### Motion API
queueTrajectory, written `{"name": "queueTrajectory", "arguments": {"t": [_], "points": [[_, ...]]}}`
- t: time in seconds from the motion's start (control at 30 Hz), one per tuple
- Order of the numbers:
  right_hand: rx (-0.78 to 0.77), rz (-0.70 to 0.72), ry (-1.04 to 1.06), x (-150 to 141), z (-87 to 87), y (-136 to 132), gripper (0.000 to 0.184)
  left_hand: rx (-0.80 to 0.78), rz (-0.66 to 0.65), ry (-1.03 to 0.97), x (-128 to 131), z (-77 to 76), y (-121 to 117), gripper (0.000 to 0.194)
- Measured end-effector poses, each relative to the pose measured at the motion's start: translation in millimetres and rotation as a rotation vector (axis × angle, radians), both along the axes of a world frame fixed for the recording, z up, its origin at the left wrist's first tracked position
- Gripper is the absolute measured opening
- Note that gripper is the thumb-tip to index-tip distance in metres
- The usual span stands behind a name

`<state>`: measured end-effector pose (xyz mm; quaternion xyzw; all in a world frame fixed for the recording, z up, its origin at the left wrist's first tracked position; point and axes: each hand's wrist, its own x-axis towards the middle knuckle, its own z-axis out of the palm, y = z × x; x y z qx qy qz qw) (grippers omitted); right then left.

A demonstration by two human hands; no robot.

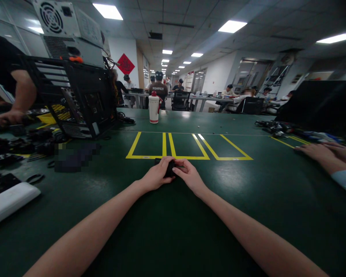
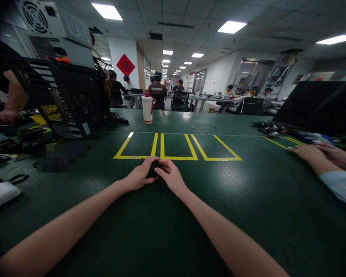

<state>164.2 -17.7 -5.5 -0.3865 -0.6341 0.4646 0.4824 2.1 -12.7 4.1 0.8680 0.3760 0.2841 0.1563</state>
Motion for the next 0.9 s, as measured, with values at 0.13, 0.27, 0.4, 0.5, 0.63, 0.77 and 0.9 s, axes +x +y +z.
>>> {"name": "queueTrajectory", "arguments": {"t": [0.13, 0.27, 0.4, 0.5, 0.63, 0.77, 0.9], "points": [[-0.027, 0.009, -0.045, 2.1, -0.1, 0.3, 0.033, 0.002, 0.005, 0.01, -0.9, -0.9, 0.6, 0.062], [-0.019, 0.091, -0.015, 2.7, 0.8, -1.4, 0.03, 0.002, 0.001, 0.002, -1.8, -2.7, 1.6, 0.062], [0.015, 0.1, -0.001, 2.1, 0.9, -2.1, 0.031, 0.011, 0.016, -0.006, -0.8, -4.0, 2.2, 0.062], [0.028, 0.053, -0.016, 1.8, -0.3, 0.4, 0.025, 0.01, 0.023, -0.008, 0.6, -4.2, 2.5, 0.06], [0.002, 0.026, 0.001, 1.6, -3.9, 6.1, 0.03, 0.037, 0.022, -0.016, 1.8, -5.7, 4.3, 0.061], [-0.016, 0.055, 0.001, 3.0, -6.3, 7.6, 0.035, 0.049, 0.027, -0.007, 1.6, -7.7, 6.0, 0.062], [-0.007, 0.115, 0.01, 4.6, -4.9, 3.9, 0.036, 0.042, 0.035, 0.02, 0.4, -7.6, 5.4, 0.063]]}}
